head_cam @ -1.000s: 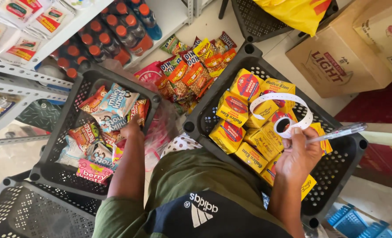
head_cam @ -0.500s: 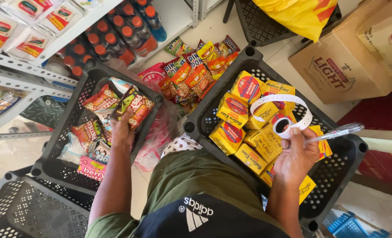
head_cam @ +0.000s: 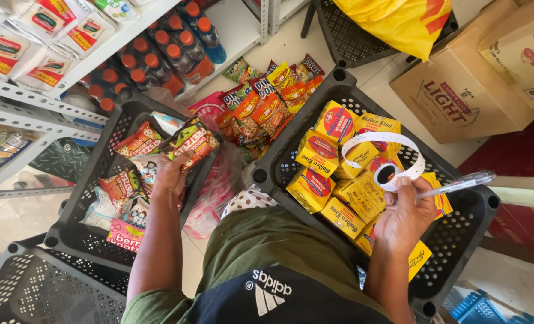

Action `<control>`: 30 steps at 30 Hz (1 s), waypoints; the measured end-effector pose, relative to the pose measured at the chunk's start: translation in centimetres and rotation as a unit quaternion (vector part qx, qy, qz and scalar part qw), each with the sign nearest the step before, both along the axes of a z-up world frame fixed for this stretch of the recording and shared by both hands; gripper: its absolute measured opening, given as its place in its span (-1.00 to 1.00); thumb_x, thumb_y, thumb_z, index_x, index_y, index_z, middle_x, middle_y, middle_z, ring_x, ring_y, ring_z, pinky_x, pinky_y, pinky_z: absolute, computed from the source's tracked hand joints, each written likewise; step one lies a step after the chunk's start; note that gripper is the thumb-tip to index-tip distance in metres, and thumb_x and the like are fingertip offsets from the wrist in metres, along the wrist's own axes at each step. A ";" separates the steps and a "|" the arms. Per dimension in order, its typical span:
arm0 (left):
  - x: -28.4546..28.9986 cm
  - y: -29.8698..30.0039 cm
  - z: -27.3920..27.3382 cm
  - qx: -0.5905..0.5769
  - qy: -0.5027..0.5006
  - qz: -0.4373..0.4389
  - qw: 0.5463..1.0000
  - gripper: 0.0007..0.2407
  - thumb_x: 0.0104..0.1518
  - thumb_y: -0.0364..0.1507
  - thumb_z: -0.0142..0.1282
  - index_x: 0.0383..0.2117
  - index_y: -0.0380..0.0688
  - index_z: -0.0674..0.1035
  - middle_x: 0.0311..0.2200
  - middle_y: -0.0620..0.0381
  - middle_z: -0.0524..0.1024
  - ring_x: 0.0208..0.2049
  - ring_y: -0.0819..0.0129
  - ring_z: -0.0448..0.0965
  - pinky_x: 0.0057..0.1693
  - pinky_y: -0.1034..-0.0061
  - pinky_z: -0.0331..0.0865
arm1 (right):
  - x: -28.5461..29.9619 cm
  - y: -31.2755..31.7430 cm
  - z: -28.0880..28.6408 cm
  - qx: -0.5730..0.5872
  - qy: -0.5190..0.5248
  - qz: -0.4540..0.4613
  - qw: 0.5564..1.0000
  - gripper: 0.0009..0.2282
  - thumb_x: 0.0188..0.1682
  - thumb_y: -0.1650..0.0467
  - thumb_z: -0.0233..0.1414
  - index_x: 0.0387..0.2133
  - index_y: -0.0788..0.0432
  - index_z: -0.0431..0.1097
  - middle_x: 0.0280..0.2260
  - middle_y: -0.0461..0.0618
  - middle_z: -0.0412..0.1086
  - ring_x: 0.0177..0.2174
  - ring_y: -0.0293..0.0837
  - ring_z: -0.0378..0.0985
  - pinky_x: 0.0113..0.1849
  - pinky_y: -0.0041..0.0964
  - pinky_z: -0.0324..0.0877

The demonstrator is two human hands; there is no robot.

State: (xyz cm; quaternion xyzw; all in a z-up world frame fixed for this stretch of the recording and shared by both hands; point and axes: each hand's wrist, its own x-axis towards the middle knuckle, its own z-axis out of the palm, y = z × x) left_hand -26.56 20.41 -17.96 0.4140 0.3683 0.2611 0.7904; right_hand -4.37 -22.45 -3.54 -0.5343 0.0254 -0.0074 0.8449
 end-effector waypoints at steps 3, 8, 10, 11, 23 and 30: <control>-0.4 1.3 -3.5 -0.011 0.017 0.005 1.000 -0.71 0.09 -0.56 0.28 -0.05 -0.22 0.53 -0.18 0.15 0.62 -0.16 0.38 0.62 -0.03 0.50 0.49 | -0.1 -0.1 0.2 -0.003 0.005 -0.009 1.000 -0.93 0.12 0.56 0.10 -0.18 0.23 0.43 -0.26 -0.01 0.51 -0.36 -0.30 0.49 -0.40 -0.45 0.23; -2.1 4.5 -4.1 -0.061 -0.002 0.136 0.989 -0.68 0.18 -0.37 0.24 0.03 -0.21 0.52 -0.12 0.11 0.61 -0.14 0.35 0.63 -0.06 0.47 0.49 | -0.2 -0.1 0.4 -0.013 0.011 -0.017 1.000 -0.92 0.11 0.56 0.09 -0.18 0.23 0.43 -0.27 0.00 0.51 -0.38 -0.31 0.48 -0.41 -0.45 0.22; -3.1 4.9 -1.8 -0.071 -0.032 0.192 0.978 -0.64 0.18 -0.30 0.21 0.05 -0.19 0.50 -0.10 0.09 0.61 -0.12 0.32 0.64 -0.05 0.44 0.51 | -0.1 -0.2 0.3 -0.015 0.009 -0.013 1.000 -0.93 0.11 0.56 0.09 -0.18 0.24 0.43 -0.27 0.00 0.51 -0.39 -0.32 0.45 -0.42 -0.46 0.20; -3.6 4.8 -0.2 -0.074 -0.029 0.240 0.968 -0.58 0.18 -0.21 0.14 0.08 -0.19 0.44 -0.08 0.06 0.58 -0.10 0.26 0.64 -0.04 0.37 0.52 | -0.1 -0.2 0.2 -0.018 0.005 -0.012 1.000 -0.94 0.12 0.56 0.08 -0.18 0.25 0.43 -0.28 0.01 0.51 -0.41 -0.32 0.44 -0.43 -0.45 0.19; -8.5 3.1 -9.6 0.378 0.639 0.076 0.666 -0.26 -0.04 -0.11 0.30 0.20 -0.39 0.29 0.16 -0.22 0.39 0.13 -0.20 0.31 0.23 0.05 0.20 | -0.2 0.4 0.5 -0.020 -0.004 0.009 1.000 -0.95 0.14 0.56 0.08 -0.19 0.25 0.44 -0.29 0.01 0.51 -0.43 -0.32 0.42 -0.42 -0.45 0.19; -4.8 4.2 -7.8 0.260 0.723 -0.009 0.640 -0.16 -0.31 0.02 0.48 0.16 -0.18 0.44 0.21 -0.24 0.36 0.29 -0.20 0.19 0.31 -0.21 0.02 | 0.0 0.3 0.0 -0.023 0.001 0.003 1.000 -0.94 0.13 0.57 0.08 -0.19 0.24 0.44 -0.29 0.01 0.51 -0.44 -0.32 0.42 -0.42 -0.45 0.18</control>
